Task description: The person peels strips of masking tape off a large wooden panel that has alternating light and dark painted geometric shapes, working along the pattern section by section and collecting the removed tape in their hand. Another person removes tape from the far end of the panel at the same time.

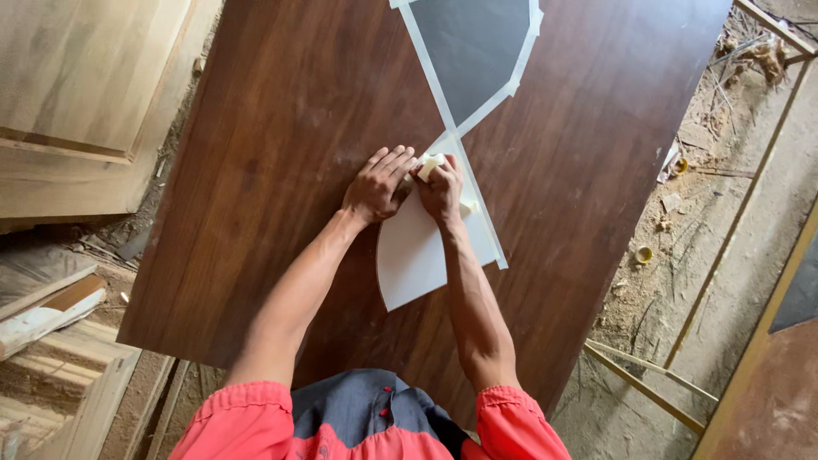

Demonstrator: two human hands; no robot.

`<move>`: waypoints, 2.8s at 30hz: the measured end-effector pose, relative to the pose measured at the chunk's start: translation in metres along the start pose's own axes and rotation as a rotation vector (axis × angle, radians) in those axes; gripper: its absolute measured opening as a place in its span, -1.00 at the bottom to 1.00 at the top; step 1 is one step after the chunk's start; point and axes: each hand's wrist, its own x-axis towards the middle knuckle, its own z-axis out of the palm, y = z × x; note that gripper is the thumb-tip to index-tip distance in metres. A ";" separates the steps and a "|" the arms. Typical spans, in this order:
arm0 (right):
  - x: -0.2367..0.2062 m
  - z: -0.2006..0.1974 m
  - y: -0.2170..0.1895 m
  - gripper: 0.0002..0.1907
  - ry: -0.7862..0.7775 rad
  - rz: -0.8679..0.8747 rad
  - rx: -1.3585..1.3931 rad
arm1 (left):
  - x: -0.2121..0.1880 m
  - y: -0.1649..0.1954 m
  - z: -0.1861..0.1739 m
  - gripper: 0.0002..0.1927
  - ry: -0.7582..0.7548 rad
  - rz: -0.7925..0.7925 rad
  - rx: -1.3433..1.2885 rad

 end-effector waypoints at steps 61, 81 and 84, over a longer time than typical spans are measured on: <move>0.009 -0.010 0.023 -0.69 0.042 0.055 0.156 | 0.068 -0.023 0.013 -0.89 0.060 0.121 -0.169; 0.012 0.004 0.027 -0.84 0.191 0.138 -0.130 | 0.073 -0.027 0.009 -0.63 -0.043 0.025 -0.343; 0.013 0.004 0.027 -0.81 0.229 0.201 -0.058 | 0.076 -0.029 0.008 -0.60 -0.080 0.032 -0.349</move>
